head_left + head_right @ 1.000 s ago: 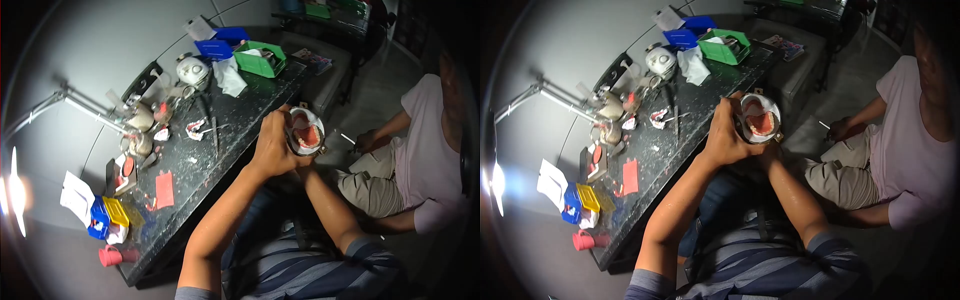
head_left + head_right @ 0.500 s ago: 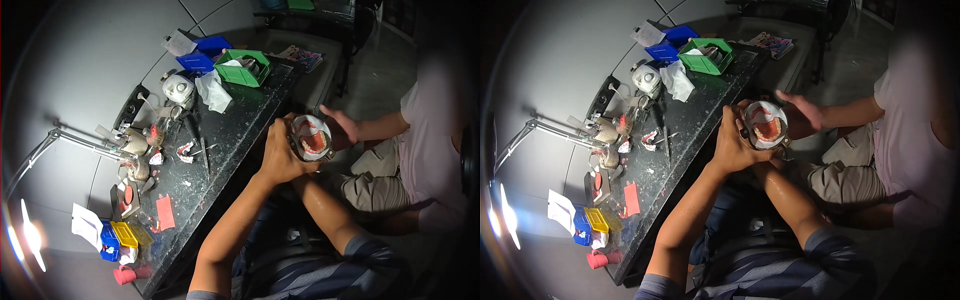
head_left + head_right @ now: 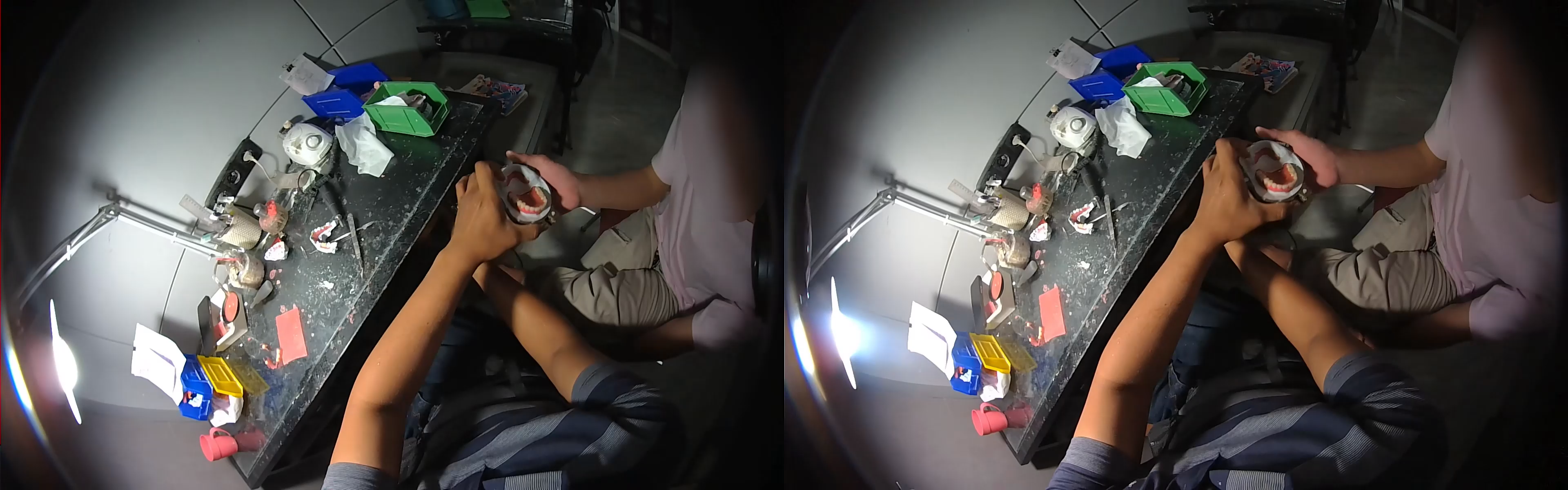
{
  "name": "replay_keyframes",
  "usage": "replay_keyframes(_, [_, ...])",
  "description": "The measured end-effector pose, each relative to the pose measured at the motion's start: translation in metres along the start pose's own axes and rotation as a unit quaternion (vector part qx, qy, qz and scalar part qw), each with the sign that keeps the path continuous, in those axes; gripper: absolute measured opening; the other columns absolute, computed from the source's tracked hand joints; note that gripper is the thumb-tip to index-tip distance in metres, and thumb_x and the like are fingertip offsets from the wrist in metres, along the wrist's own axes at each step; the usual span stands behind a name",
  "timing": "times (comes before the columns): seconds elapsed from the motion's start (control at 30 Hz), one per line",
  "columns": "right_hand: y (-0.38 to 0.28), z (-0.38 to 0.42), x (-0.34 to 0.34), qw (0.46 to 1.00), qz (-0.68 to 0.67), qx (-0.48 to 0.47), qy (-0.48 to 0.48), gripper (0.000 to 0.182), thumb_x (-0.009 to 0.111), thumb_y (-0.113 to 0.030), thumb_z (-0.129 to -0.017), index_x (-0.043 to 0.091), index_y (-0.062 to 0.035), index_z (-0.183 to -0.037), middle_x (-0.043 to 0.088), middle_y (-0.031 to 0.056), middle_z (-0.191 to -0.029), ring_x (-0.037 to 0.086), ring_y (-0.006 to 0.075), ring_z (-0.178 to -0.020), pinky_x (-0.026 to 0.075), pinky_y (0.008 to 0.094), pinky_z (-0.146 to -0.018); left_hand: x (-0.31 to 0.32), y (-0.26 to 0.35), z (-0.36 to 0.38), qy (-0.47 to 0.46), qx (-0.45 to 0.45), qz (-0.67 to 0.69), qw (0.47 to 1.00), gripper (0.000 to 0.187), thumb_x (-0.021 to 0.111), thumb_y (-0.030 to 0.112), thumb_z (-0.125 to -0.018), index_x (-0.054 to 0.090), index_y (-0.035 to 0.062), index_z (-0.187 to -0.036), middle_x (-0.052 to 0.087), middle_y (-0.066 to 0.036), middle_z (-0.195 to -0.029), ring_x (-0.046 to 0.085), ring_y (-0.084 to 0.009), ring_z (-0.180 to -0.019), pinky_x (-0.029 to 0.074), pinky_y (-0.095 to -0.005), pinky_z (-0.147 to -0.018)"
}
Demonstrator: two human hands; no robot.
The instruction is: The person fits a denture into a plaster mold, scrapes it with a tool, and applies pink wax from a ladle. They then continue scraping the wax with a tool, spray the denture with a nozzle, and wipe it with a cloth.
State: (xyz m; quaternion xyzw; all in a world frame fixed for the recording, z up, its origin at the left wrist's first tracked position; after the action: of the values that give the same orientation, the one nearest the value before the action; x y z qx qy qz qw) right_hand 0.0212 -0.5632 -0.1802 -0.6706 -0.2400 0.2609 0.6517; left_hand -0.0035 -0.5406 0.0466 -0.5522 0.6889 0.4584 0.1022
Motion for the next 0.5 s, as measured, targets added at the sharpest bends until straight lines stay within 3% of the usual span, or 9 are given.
replay_keyframes(0.07, [0.004, 0.002, -0.002, 1.0, 0.02, -0.004, -0.007, 0.055, 0.073, -0.046, -0.101, 0.068, -0.0018, -0.132, 0.076, 0.0126, -0.109, 0.075, 0.0263, -0.093, 0.058, 0.0399, -0.084, 0.003, 0.001, -0.001, -0.025, -0.041, 0.012, 0.999, 0.111, 0.1, 0.036, -0.06, 0.037, -0.0025, -0.143, 0.061, -0.022, -0.129, 0.061, -0.0432, -0.125, 0.042, -0.0526, -0.106])
replay_keyframes(0.17, [0.01, 0.001, -0.003, 0.998, 0.051, -0.01, -0.023, 0.056, 0.073, -0.047, -0.101, 0.068, -0.0014, -0.133, 0.076, 0.0129, -0.11, 0.075, 0.0265, -0.094, 0.058, 0.0401, -0.084, 0.001, 0.005, 0.001, 0.008, -0.045, -0.004, 0.999, 0.111, 0.099, 0.037, -0.065, 0.035, -0.0028, -0.147, 0.061, -0.023, -0.132, 0.06, -0.0434, -0.128, 0.042, -0.0545, -0.109])
replay_keyframes(0.2, [0.013, -0.001, -0.004, 0.998, 0.062, -0.012, -0.027, 0.056, 0.073, -0.047, -0.101, 0.067, -0.0013, -0.133, 0.076, 0.013, -0.11, 0.075, 0.0266, -0.094, 0.058, 0.0402, -0.084, 0.0, 0.002, 0.005, -0.002, -0.057, 0.015, 0.998, 0.108, 0.097, 0.036, -0.071, 0.034, -0.004, -0.15, 0.056, -0.028, -0.142, 0.055, -0.0474, -0.135, 0.042, -0.0557, -0.114])
replay_keyframes(0.33, [0.031, -0.009, -0.005, 0.993, 0.11, -0.024, -0.039, 0.057, 0.073, -0.047, -0.101, 0.067, -0.0007, -0.133, 0.076, 0.0134, -0.11, 0.075, 0.0269, -0.095, 0.058, 0.0404, -0.085, -0.059, 0.024, 0.048, 0.059, -0.01, 0.018, 0.998, 0.11, 0.094, 0.033, -0.078, 0.028, -0.0085, -0.157, 0.04, -0.037, -0.157, 0.042, -0.0522, -0.149, 0.037, -0.0523, -0.123])
replay_keyframes(0.43, [0.044, -0.013, -0.01, 0.988, 0.143, -0.023, -0.058, 0.058, 0.073, -0.047, -0.101, 0.067, -0.0003, -0.134, 0.076, 0.0137, -0.111, 0.075, 0.0272, -0.095, 0.058, 0.0405, -0.085, -0.124, 0.032, 0.111, 0.074, -0.056, 0.066, 0.994, 0.107, 0.092, 0.027, -0.086, 0.023, -0.0019, -0.162, 0.031, -0.029, -0.167, 0.042, -0.0461, -0.151, 0.038, -0.0525, -0.123])
replay_keyframes(0.47, [0.023, 0.004, -0.013, 0.984, 0.134, 0.032, -0.114, 0.072, 0.075, -0.053, -0.098, 0.062, 0.0043, -0.14, 0.075, 0.0202, -0.123, 0.075, 0.0316, -0.107, 0.056, 0.0412, -0.089, -0.148, 0.036, 0.139, 0.077, -0.082, 0.072, 0.991, 0.103, 0.092, 0.021, -0.086, 0.025, 0.0, -0.161, 0.032, -0.025, -0.168, 0.044, -0.0439, -0.15, 0.04, -0.0528, -0.122])
replay_keyframes(0.5, [0.027, 0.012, -0.015, 0.984, 0.136, 0.037, -0.113, 0.072, 0.075, -0.053, -0.098, 0.062, 0.0043, -0.14, 0.075, 0.0202, -0.123, 0.075, 0.0316, -0.107, 0.056, 0.0412, -0.089, -0.165, 0.036, 0.172, 0.081, -0.117, 0.101, 0.985, 0.097, 0.09, 0.017, -0.087, 0.027, 0.0005, -0.16, 0.034, -0.023, -0.168, 0.047, -0.0414, -0.15, 0.041, -0.052, -0.121])
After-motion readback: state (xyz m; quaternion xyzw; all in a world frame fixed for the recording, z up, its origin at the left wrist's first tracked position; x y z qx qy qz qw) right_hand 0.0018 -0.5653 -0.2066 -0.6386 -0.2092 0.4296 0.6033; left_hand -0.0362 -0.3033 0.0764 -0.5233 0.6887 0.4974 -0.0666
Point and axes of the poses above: each hand's wrist, its own z-axis away from the middle knuckle, its own x-axis out of the palm, y = z × x, the point moved 8 cm from there along -z, towards the middle knuckle
